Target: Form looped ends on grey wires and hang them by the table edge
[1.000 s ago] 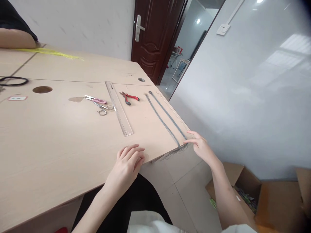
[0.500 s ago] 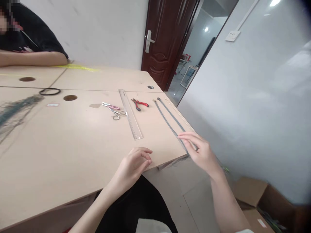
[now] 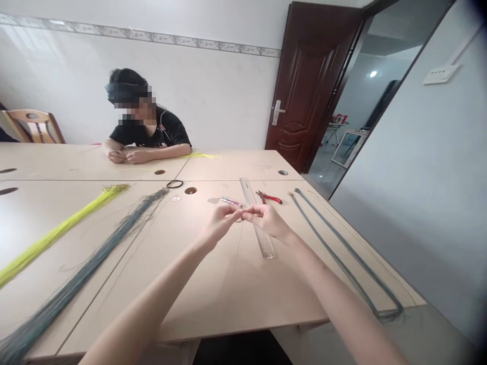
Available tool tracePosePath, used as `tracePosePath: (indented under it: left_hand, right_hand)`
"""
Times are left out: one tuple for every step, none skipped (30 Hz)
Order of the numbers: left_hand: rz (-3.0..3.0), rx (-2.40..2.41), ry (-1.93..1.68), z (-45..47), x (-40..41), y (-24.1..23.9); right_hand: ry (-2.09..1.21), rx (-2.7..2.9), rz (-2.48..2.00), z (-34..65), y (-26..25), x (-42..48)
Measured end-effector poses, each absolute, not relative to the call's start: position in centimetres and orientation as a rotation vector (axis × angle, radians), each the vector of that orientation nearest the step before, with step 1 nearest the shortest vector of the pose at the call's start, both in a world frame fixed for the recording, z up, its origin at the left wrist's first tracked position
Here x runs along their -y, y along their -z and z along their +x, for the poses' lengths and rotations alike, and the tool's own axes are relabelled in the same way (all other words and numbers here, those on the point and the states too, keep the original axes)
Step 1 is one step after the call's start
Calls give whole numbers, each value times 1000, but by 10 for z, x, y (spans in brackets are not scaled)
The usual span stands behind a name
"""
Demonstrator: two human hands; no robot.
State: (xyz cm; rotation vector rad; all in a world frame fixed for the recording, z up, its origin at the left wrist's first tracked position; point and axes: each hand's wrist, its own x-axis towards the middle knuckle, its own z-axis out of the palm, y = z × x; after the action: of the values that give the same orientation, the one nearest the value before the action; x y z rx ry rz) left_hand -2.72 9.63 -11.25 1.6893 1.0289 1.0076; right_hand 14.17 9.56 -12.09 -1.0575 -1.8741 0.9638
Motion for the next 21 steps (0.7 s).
tracePosePath:
  left_hand:
    - [1672,-1030,-998,-28,-100,117]
    - [1655,-1031,-985,-29,-102,122]
    - [1637,-1030,-971,-30,-104,128]
    - [1618,-1027,-957,-31,-105,135]
    - [1597,-1024,-947,-32,-105,141]
    - [1574,-1022,-939,-32,-105,147]
    - [1551,-1020,-931,-32,-105,153]
    - [1531,-1020,-920,-32,-104,158]
    - [1518,-1020,-903,-31,-103,162]
    - [1514,-1020,-882,-30,-103,165]
    - [1520,-1021,-860,-28,-102,167]
    - [1535,-1026,-843,-27,-101,168]
    - [1558,-1035,-835,-26,-100,169]
    - [1588,-1048,-835,-25,-100,169]
    - [1626,-1064,-842,-25,-99,169]
    - [1671,-1083,-850,-25,-99,169]
    - [1721,-1108,-857,-25,-98,168]
    - [1773,-1141,-860,-25,-98,168]
    - [1828,-1179,-858,-26,-97,167]
    - [1883,-1221,-854,-26,-97,167]
    - [1939,-1262,-849,-27,-96,166]
  right_hand:
    - [-986,1858,-1047,140,127,-101]
    - [-1008,1843,-1038,138,134,-105]
    - [-1028,1828,-1033,136,140,-108]
    - [-1044,1811,-1032,135,145,-109]
    - [-1054,1791,-1036,134,150,-110]
    - [-1058,1768,-1044,134,153,-109]
    - [-1058,1745,-1053,134,156,-109]
    - [-1057,1723,-1063,134,158,-108]
    - [-1056,1704,-1073,134,158,-107]
    - [-1055,1688,-1085,135,158,-106]
    - [-1056,1675,-1097,135,158,-105]
    - [-1056,1664,-1111,136,158,-104]
    - [-1057,1655,-1125,137,158,-104]
    - [-1060,1649,-1136,138,158,-104]
    - [-1066,1645,-1144,138,158,-104]
    - [-1074,1642,-1149,138,158,-104]
    - [-1083,1641,-1154,138,159,-104]
    - [-1091,1639,-1160,137,159,-104]
    - [-1099,1636,-1168,137,160,-103]
    - [-1105,1634,-1175,136,160,-103]
    - [-1110,1632,-1183,135,161,-102]
